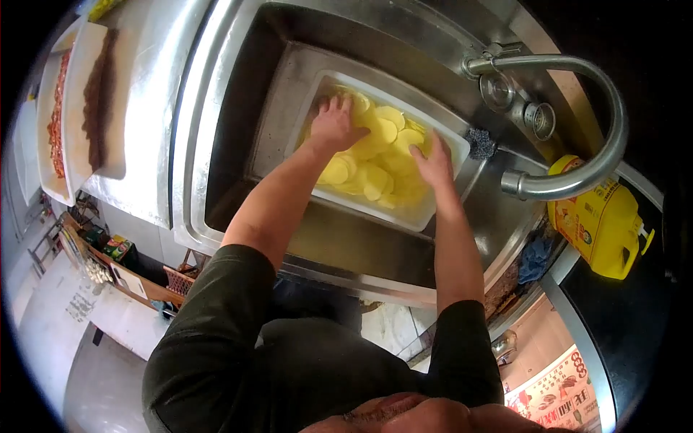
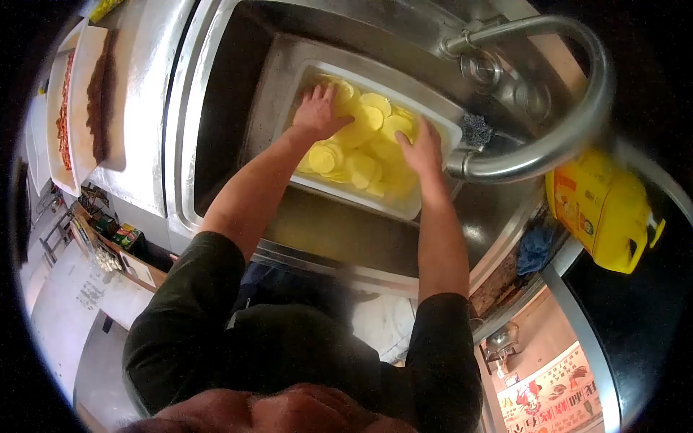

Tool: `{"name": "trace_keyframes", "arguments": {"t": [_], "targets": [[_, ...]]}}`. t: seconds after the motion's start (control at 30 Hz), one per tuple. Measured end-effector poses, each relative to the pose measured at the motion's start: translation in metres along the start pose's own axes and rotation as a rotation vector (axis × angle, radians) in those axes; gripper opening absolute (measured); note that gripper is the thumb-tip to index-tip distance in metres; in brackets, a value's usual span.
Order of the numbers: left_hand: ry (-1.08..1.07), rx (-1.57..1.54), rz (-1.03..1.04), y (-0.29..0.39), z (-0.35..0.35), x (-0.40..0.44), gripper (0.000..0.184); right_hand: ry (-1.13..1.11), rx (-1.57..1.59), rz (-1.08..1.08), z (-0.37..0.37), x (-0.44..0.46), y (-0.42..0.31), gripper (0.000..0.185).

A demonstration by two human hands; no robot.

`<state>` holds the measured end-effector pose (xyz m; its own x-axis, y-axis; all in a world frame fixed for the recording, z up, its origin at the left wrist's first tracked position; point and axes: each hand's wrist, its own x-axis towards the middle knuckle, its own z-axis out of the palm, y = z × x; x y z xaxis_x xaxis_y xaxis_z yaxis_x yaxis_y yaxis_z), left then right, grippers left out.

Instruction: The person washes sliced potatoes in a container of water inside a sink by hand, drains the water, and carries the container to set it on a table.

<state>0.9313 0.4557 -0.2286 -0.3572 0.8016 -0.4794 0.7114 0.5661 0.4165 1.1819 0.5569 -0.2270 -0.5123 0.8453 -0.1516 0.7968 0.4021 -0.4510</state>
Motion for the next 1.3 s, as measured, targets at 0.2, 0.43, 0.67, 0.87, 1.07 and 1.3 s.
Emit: {"name": "trace_keyframes", "arguments": {"t": [0.2, 0.43, 0.67, 0.87, 1.07, 1.3], "targets": [[-0.214, -0.136, 0.113, 0.013, 0.013, 0.007, 0.111, -0.437, 0.754, 0.445, 0.009, 0.036, -0.039, 0.059], [-0.298, -0.989, 0.189, -0.013, 0.054, 0.000, 0.070, -0.442, 0.957, 0.458, 0.033, 0.018, -0.039, 0.044], [-0.143, -0.616, 0.087, -0.007, 0.006, -0.035, 0.044, -0.457, 0.434, 0.183, -0.019, -0.012, -0.048, 0.037], [0.090, 0.173, 0.156, -0.005, -0.018, -0.054, 0.074, -0.168, 0.102, 0.026, -0.024, -0.031, -0.012, 0.060], [-0.186, -0.200, -0.163, -0.002, 0.010, -0.021, 0.097, -0.165, 0.433, 0.515, 0.009, -0.019, -0.015, 0.074], [-0.281, -0.546, 0.043, 0.004, 0.012, 0.003, 0.071, -0.382, 1.260, 0.645, 0.030, 0.020, -0.013, 0.062]]}}
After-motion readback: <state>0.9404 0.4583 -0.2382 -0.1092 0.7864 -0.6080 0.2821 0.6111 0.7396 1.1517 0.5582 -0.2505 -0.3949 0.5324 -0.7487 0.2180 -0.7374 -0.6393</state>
